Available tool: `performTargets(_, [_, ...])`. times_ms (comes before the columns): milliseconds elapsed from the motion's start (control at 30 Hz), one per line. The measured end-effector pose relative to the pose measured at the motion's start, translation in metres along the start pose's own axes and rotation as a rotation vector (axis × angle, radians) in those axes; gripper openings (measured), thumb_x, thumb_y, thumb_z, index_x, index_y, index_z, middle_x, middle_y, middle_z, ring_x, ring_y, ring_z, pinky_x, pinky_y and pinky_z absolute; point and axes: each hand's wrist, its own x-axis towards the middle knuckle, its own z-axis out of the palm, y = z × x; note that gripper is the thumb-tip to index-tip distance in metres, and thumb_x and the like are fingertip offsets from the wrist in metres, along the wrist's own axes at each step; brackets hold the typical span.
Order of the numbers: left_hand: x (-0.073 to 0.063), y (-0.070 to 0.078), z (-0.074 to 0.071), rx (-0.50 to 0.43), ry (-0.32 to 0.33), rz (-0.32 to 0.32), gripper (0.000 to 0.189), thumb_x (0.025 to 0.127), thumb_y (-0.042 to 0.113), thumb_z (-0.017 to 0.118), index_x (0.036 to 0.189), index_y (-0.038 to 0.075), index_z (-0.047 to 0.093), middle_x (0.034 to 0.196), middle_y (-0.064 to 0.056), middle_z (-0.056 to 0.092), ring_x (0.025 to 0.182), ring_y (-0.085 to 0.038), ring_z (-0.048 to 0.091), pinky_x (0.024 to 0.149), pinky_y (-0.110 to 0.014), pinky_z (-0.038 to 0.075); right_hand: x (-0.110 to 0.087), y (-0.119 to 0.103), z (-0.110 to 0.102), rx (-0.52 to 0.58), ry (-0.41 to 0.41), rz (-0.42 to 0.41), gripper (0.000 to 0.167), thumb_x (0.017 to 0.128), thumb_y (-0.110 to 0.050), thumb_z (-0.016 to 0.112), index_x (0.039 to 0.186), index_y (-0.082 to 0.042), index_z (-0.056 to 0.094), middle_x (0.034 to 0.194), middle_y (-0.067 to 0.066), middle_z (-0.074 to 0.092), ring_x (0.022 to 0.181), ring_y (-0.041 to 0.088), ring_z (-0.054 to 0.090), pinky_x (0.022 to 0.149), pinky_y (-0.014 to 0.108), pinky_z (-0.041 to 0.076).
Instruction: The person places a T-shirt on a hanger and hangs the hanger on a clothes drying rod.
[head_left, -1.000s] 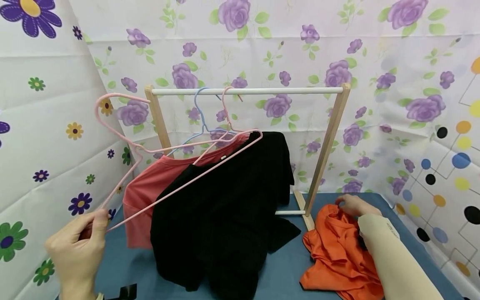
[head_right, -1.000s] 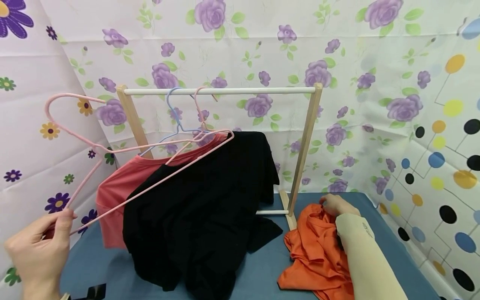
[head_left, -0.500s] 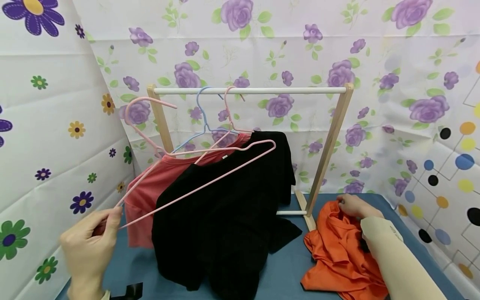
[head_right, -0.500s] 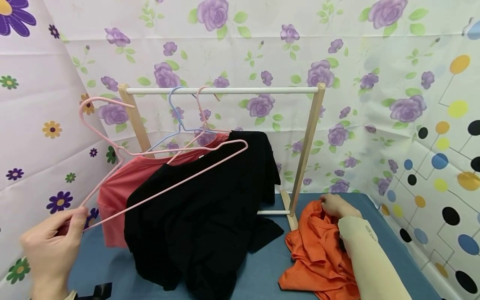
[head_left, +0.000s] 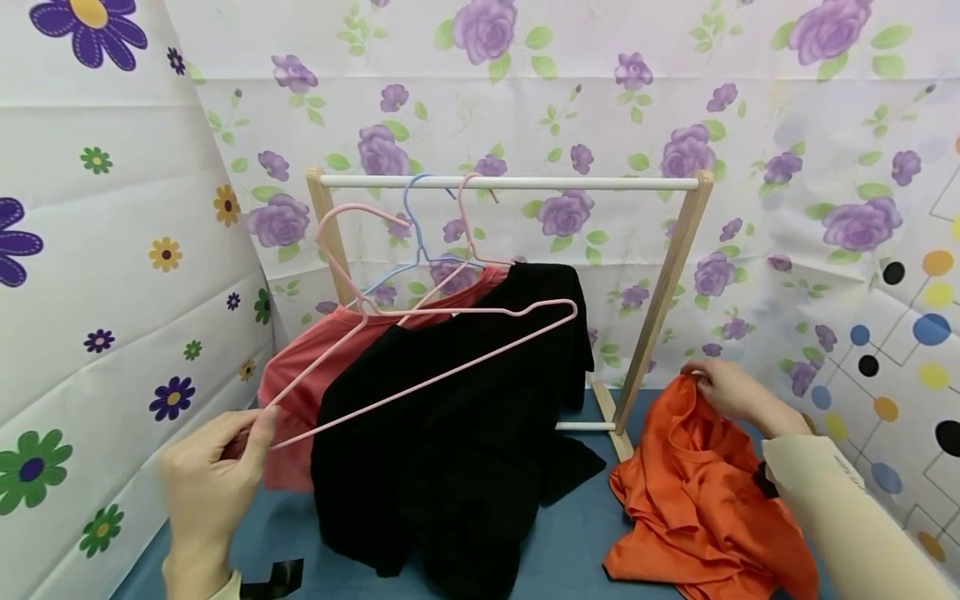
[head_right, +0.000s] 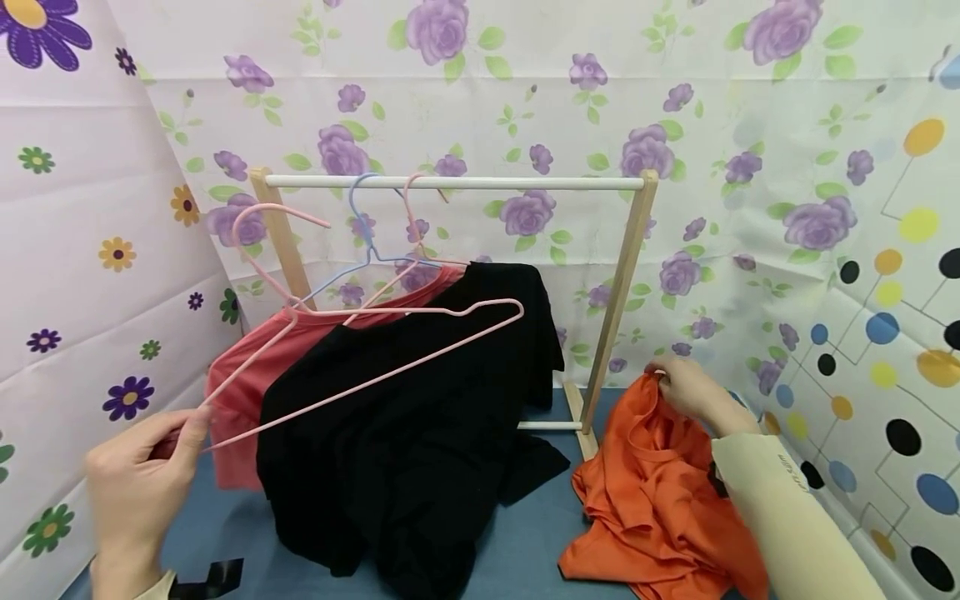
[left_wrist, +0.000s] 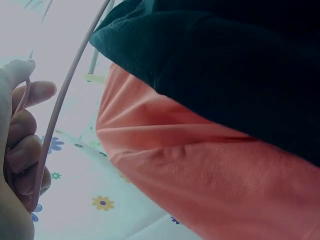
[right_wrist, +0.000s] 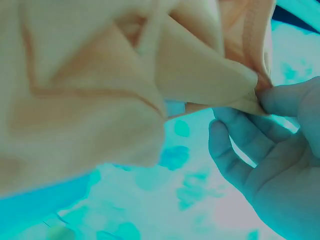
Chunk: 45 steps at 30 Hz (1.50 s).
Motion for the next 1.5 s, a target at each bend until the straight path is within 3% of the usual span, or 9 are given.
performTargets(233, [-0.002, 0.001, 0.008, -0.016, -0.028, 0.027, 0.012, 0.083, 0.013, 0.078, 0.074, 0.005, 0.075, 0.060, 0.001, 0.056, 0.054, 0.004, 0.039, 0.054, -0.010, 0.029, -0.016, -0.025, -0.038, 0.011, -0.050, 0.049, 0.022, 0.097, -0.006, 0.051, 0.110, 0.004, 0.066, 0.101, 0.019, 0.065, 0.084, 0.031, 0.063, 0.071, 0.049, 0.051])
performTargets(400, [-0.002, 0.002, 0.011, -0.033, -0.047, 0.041, 0.010, 0.082, 0.010, 0.078, 0.074, 0.006, 0.075, 0.060, 0.002, 0.056, 0.054, 0.002, 0.040, 0.053, -0.011, 0.030, -0.025, -0.052, -0.063, 0.079, -0.093, 0.081, 0.025, 0.100, -0.010, 0.050, 0.119, 0.000, 0.063, 0.108, 0.020, 0.064, 0.085, 0.028, 0.062, 0.064, 0.042, 0.051])
performTargets(533, [-0.001, 0.003, 0.013, -0.039, -0.061, 0.048, 0.008, 0.081, 0.009, 0.078, 0.074, 0.007, 0.075, 0.060, 0.003, 0.056, 0.053, 0.002, 0.040, 0.053, -0.012, 0.031, -0.030, -0.073, -0.079, 0.151, -0.084, 0.101, 0.029, 0.100, -0.005, 0.047, 0.122, -0.004, 0.065, 0.112, 0.020, 0.064, 0.058, 0.018, 0.051, 0.051, 0.032, 0.044])
performTargets(633, [-0.001, 0.003, 0.015, -0.047, -0.068, 0.056, 0.008, 0.082, 0.009, 0.078, 0.075, 0.007, 0.075, 0.060, 0.004, 0.056, 0.053, 0.002, 0.040, 0.053, -0.013, 0.031, -0.032, -0.086, -0.089, 0.189, -0.058, 0.117, 0.026, 0.101, -0.006, 0.047, 0.117, -0.003, 0.067, 0.091, 0.012, 0.067, 0.049, 0.017, 0.045, 0.049, 0.031, 0.043])
performTargets(733, [-0.001, 0.003, 0.017, -0.052, -0.070, 0.062, 0.007, 0.082, 0.010, 0.078, 0.076, 0.007, 0.075, 0.061, 0.003, 0.058, 0.053, 0.002, 0.041, 0.054, -0.012, 0.032, -0.033, -0.098, -0.098, 0.239, -0.045, 0.140, 0.025, 0.103, -0.011, 0.046, 0.116, 0.000, 0.064, 0.075, 0.005, 0.064, 0.058, 0.020, 0.056, 0.055, 0.033, 0.048])
performTargets(900, [-0.001, 0.004, 0.018, -0.056, -0.070, 0.058, 0.006, 0.082, 0.008, 0.078, 0.076, 0.007, 0.075, 0.063, 0.001, 0.061, 0.054, 0.001, 0.043, 0.055, -0.012, 0.034, -0.033, -0.115, -0.108, 0.330, -0.024, 0.180, 0.030, 0.105, -0.018, 0.042, 0.118, 0.001, 0.060, 0.075, 0.008, 0.066, 0.066, 0.026, 0.061, 0.062, 0.035, 0.052])
performTargets(1267, [-0.002, 0.008, 0.017, -0.126, -0.096, -0.024, 0.011, 0.079, -0.002, 0.078, 0.075, 0.008, 0.075, 0.060, 0.005, 0.059, 0.050, 0.001, 0.043, 0.049, -0.013, 0.034, -0.028, -0.153, -0.117, 0.422, 0.134, 0.195, 0.035, 0.102, -0.025, 0.044, 0.121, -0.003, 0.063, 0.076, 0.011, 0.067, 0.064, 0.027, 0.062, 0.062, 0.035, 0.052])
performTargets(1500, [-0.004, 0.012, 0.017, -0.162, -0.177, -0.075, 0.009, 0.086, 0.003, 0.075, 0.076, 0.005, 0.075, 0.064, 0.000, 0.064, 0.054, 0.001, 0.050, 0.051, -0.012, 0.038, -0.019, -0.186, -0.115, 0.456, 0.303, 0.178, 0.032, 0.101, -0.023, 0.046, 0.117, -0.003, 0.066, 0.073, 0.012, 0.068, 0.061, 0.026, 0.065, 0.059, 0.034, 0.053])
